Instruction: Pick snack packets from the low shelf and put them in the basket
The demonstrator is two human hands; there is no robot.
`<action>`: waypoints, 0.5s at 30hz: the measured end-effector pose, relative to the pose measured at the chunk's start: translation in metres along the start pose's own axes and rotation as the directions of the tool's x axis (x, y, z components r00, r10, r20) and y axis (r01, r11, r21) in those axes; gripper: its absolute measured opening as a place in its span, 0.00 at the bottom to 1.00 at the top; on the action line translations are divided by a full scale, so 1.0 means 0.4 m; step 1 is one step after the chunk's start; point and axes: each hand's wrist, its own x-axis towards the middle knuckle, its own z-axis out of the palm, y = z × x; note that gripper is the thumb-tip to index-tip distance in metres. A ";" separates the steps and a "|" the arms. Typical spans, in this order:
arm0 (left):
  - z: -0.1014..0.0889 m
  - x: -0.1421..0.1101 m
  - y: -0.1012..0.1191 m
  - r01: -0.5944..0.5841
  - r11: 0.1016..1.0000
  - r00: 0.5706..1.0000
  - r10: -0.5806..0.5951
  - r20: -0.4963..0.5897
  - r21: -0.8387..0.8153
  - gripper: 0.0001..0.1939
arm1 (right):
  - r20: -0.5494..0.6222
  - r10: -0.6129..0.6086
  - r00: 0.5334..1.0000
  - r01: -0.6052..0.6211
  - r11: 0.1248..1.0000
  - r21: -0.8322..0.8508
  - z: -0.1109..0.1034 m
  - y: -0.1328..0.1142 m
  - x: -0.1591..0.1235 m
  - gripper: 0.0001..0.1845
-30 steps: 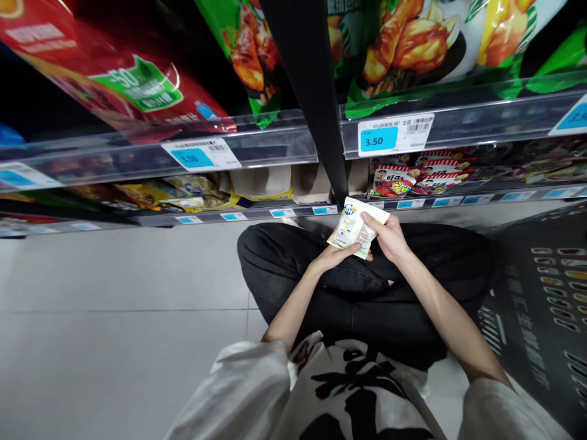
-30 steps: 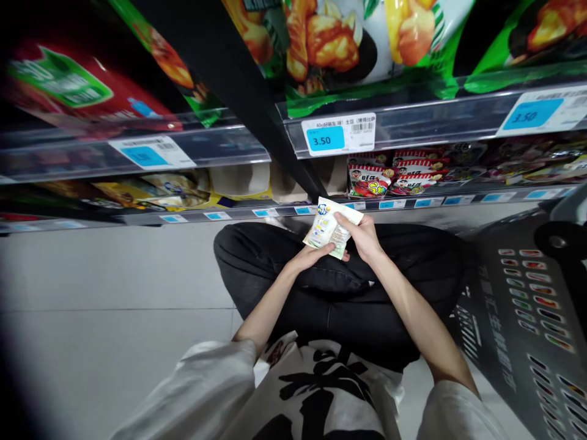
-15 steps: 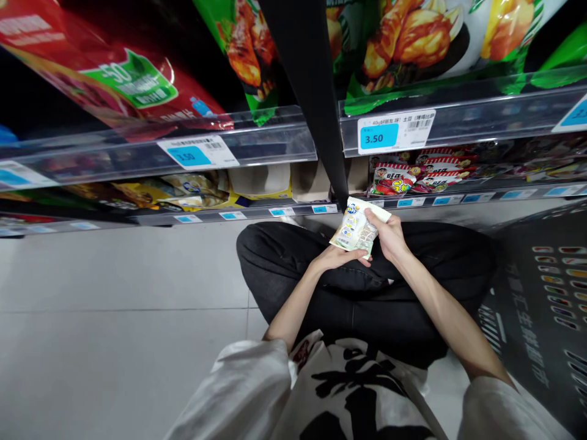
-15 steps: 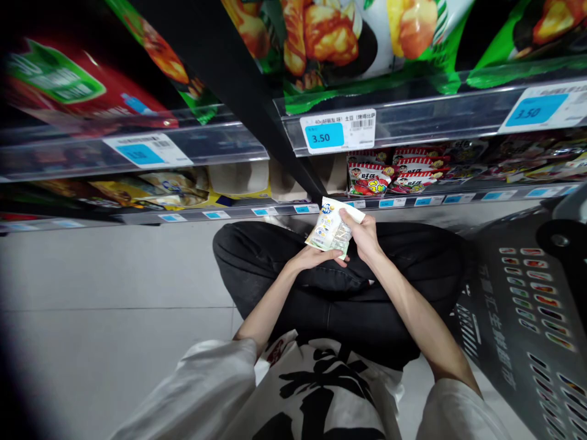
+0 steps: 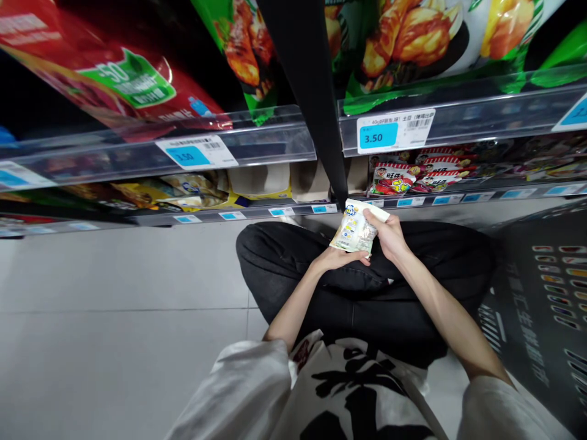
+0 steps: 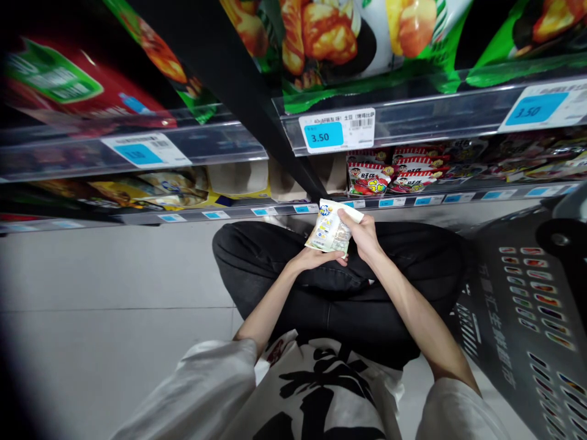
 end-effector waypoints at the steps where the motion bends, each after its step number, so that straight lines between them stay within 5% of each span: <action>1: 0.000 0.000 -0.001 0.001 1.000 1.000 -0.001 0.002 0.005 0.20 | 0.002 0.000 1.000 0.000 1.000 0.002 0.000 0.000 0.000 0.23; 15: 0.005 -0.001 0.014 -0.031 0.999 0.999 0.031 -0.016 0.019 0.20 | 0.004 0.006 1.000 -0.006 1.000 -0.027 -0.003 0.000 0.003 0.25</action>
